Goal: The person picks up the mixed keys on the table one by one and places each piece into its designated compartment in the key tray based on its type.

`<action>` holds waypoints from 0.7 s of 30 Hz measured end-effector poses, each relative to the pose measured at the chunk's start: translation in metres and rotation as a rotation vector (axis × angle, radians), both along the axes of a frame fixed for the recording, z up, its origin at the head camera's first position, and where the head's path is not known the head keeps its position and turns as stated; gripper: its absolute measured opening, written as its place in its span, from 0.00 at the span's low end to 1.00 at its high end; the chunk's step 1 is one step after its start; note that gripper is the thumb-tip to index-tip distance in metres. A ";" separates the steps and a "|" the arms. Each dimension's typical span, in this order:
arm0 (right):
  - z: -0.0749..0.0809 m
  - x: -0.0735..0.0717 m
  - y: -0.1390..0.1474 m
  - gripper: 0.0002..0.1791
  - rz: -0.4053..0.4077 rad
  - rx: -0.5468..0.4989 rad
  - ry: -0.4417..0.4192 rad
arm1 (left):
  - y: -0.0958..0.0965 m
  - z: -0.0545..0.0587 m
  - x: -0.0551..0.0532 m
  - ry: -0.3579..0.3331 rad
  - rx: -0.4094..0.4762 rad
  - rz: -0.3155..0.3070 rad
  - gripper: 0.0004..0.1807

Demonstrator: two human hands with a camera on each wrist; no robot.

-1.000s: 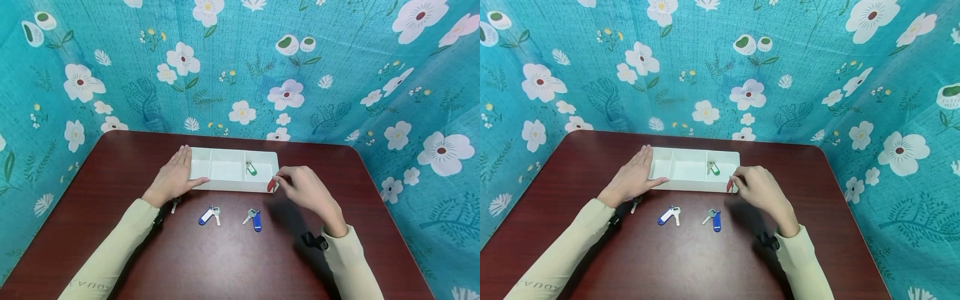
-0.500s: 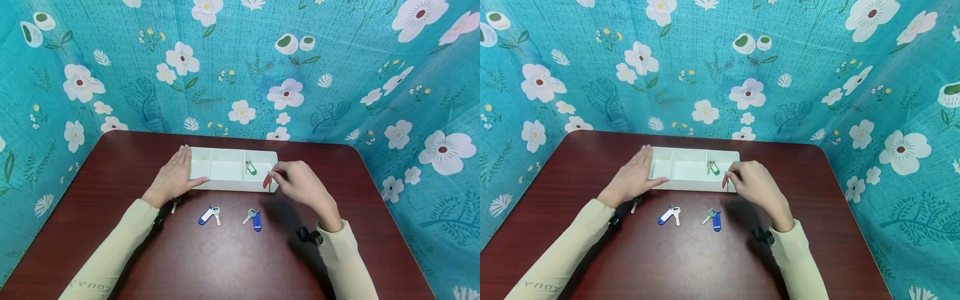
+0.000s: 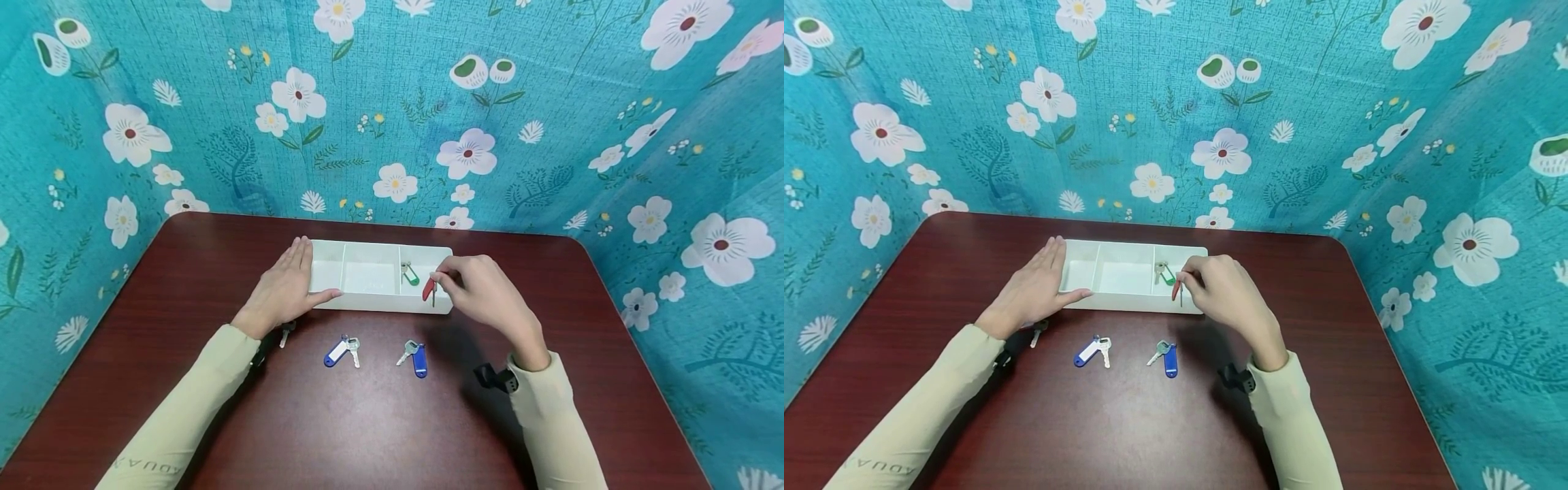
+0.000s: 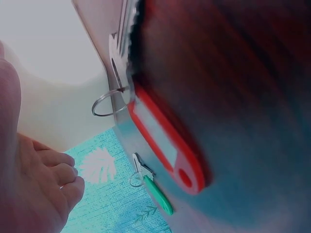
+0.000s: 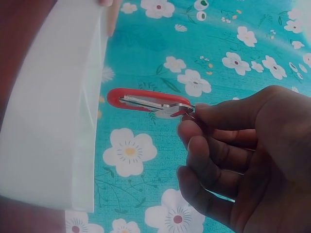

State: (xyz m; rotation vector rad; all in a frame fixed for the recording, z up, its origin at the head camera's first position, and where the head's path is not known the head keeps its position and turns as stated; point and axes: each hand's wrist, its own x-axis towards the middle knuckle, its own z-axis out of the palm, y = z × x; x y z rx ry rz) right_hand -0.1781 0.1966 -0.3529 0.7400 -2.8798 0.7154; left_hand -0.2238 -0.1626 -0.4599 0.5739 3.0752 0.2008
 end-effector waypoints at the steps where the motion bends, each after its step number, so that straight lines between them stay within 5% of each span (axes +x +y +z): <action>1: 0.000 0.000 -0.001 0.07 -0.001 0.000 0.001 | 0.000 0.000 0.000 0.002 0.000 0.000 0.68; 21: 0.015 -0.014 -0.015 0.08 0.040 0.050 0.021 | 0.000 -0.002 -0.001 0.005 0.004 -0.001 0.68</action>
